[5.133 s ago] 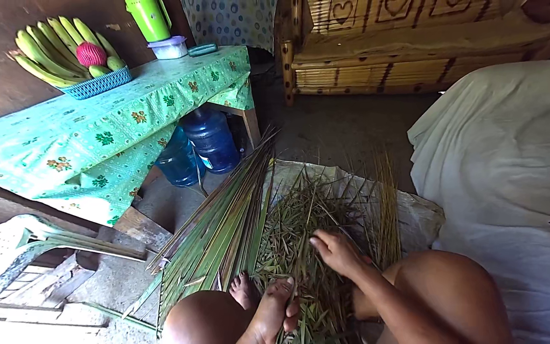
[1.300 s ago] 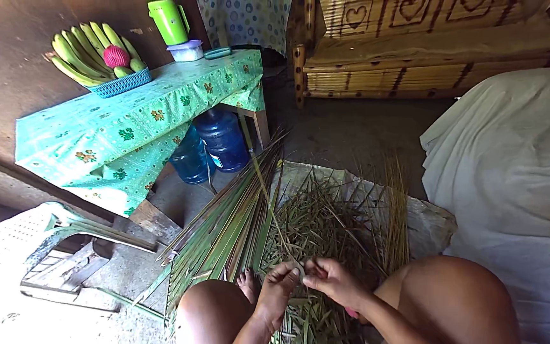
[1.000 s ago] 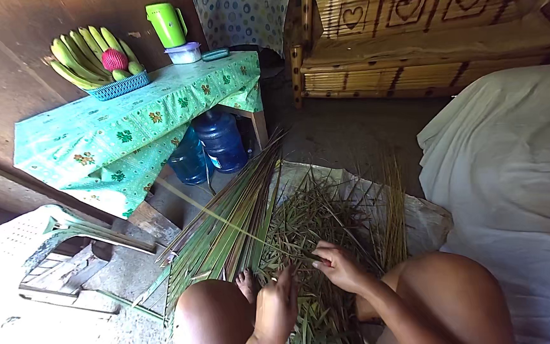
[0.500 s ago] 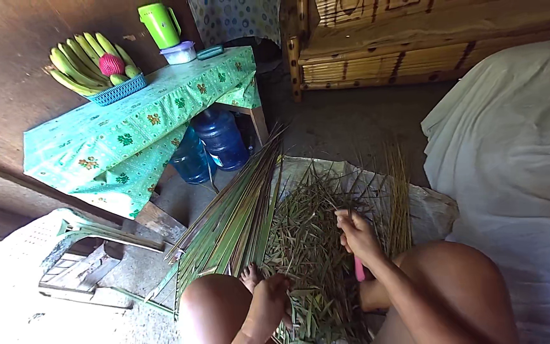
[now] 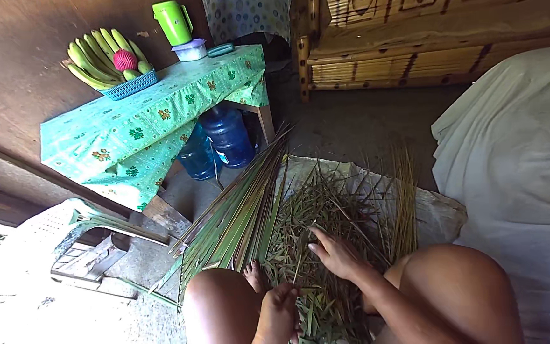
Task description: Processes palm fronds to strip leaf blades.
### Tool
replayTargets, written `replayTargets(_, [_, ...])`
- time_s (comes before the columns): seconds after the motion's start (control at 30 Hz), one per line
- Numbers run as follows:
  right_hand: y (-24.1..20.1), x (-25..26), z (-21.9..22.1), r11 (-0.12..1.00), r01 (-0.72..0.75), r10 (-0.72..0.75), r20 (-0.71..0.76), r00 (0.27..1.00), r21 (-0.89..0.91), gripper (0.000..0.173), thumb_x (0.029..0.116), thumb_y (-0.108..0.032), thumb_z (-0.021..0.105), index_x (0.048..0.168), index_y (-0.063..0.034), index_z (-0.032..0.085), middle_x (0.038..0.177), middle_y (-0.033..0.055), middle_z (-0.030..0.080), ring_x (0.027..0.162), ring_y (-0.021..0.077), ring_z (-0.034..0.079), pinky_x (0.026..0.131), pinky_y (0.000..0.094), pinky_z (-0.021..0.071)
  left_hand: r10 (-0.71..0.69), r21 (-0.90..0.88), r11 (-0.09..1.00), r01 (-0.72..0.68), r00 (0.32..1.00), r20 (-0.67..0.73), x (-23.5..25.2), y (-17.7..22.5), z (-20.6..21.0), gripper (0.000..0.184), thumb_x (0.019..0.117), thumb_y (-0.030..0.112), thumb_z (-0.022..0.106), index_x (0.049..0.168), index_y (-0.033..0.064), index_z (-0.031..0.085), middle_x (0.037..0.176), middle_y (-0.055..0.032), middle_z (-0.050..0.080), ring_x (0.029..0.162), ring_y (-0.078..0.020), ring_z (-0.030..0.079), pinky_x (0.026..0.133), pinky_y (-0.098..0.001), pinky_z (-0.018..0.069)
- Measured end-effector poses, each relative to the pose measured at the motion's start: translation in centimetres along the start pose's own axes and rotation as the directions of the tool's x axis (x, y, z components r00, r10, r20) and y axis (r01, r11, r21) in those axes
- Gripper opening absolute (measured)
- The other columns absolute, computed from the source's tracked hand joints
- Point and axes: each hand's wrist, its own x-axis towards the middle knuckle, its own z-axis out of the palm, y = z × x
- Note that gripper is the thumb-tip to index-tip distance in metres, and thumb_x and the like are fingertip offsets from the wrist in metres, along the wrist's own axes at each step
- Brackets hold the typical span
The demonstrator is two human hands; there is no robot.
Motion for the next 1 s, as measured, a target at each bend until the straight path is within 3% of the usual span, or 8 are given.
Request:
replayTargets(0.17, [-0.1,0.1,1.5,0.945,-0.010,0.022,-0.033,0.999,0.327,0.055,0.1113,-0.031,0.040,0.161,-0.0107,0.032,0.139,0.0203,0.060,0.115,0.0303,0.064,0.103,0.0471,0.0470,-0.001,-0.024,1.000,0.001,1.000,-0.004,-0.1,-0.4,-0.5,0.025,0.1080,0.004,0.041,0.105,-0.0014,0.065,0.052,0.0024,0.051,0.039,-0.0055,0.050,0.038,-0.0216,0.0453])
replayTargets(0.27, [0.2,0.1,2.5,0.809,0.046,0.034,-0.124,0.992,0.586,0.048,0.1105,-0.024,0.041,0.155,-0.0048,0.041,0.111,0.0158,0.065,0.077,0.0164,0.056,0.076,0.0343,0.0492,0.021,-0.052,0.998,-0.021,1.000,0.007,-0.2,-0.4,-0.3,0.026,0.1081,0.004,0.039,0.105,-0.0008,0.065,0.052,0.0028,0.052,0.040,-0.0046,0.051,0.039,-0.0207,0.0456])
replayTargets(0.37, [-0.3,-0.2,2.3,0.618,-0.020,0.119,-0.068,0.991,0.786,0.040,0.1116,-0.021,0.037,0.145,-0.0053,0.052,0.067,-0.0023,0.045,0.048,0.0061,0.040,0.045,0.0227,0.0364,0.019,-0.092,0.996,-0.017,0.999,0.026,-0.3,-0.6,-0.4,0.028,0.1089,0.004,0.038,0.107,-0.0016,0.065,0.053,0.0023,0.054,0.041,-0.0053,0.053,0.040,-0.0213,0.0477])
replayTargets(0.5, [0.2,-0.1,0.2,0.199,-0.168,0.208,0.126,0.970,0.965,0.045,0.1141,-0.032,0.020,0.124,-0.0066,0.056,0.056,-0.0047,0.040,0.038,0.0043,0.036,0.036,0.0186,0.0318,0.011,-0.119,0.993,-0.005,0.999,0.049,-0.6,-1.5,-0.7,0.028,0.1077,0.002,0.038,0.109,-0.0029,0.065,0.053,0.0023,0.056,0.042,-0.0055,0.054,0.042,-0.0216,0.0490])
replayTargets(0.67, [0.7,-0.7,0.0,0.611,-0.115,0.209,-0.019,0.978,0.784,0.038,0.1130,-0.026,0.035,0.134,-0.0044,0.058,0.065,-0.0011,0.048,0.047,0.0064,0.044,0.044,0.0209,0.0382,-0.014,-0.112,0.994,0.015,1.000,0.011,-0.3,-1.2,-0.8,0.027,0.1082,0.002,0.039,0.107,-0.0040,0.065,0.053,0.0010,0.055,0.041,-0.0063,0.054,0.040,-0.0221,0.0488])
replayTargets(0.8, [-0.3,-2.2,0.9,0.929,0.089,-0.012,-0.212,0.977,0.360,0.042,0.1047,-0.028,0.053,0.140,-0.0048,0.059,0.100,0.0147,0.069,0.080,0.0239,0.064,0.078,0.0451,0.0538,-0.003,0.083,0.997,0.002,1.000,0.011,0.2,-1.0,-1.0,0.022,0.1078,0.005,0.044,0.109,-0.0024,0.065,0.055,0.0006,0.055,0.042,-0.0078,0.055,0.043,-0.0243,0.0510])
replayTargets(0.9, [-1.0,-3.2,0.8,0.948,0.317,-0.300,-0.216,0.929,0.045,0.040,0.0998,-0.028,0.062,0.134,-0.0077,0.067,0.107,0.0160,0.074,0.086,0.0298,0.071,0.080,0.0508,0.0576,0.074,0.527,0.845,-0.086,0.996,0.044,0.5,-1.0,-1.7,0.027,0.1077,0.016,0.048,0.115,0.0010,0.069,0.070,-0.0058,0.065,0.053,-0.0147,0.062,0.056,-0.0336,0.0568])
replayTargets(1.0, [-0.7,-3.2,0.9,0.873,0.464,-0.486,-0.164,0.859,-0.152,0.026,0.0979,-0.027,0.065,0.105,-0.0029,0.074,0.088,0.0150,0.071,0.077,0.0301,0.071,0.071,0.0482,0.0585,0.143,0.781,0.594,-0.193,0.981,0.134,0.5,1.0,-2.0,0.032,0.1078,0.020,0.047,0.120,0.0042,0.071,0.083,-0.0150,0.072,0.073,-0.0302,0.072,0.073,-0.0517,0.0585])
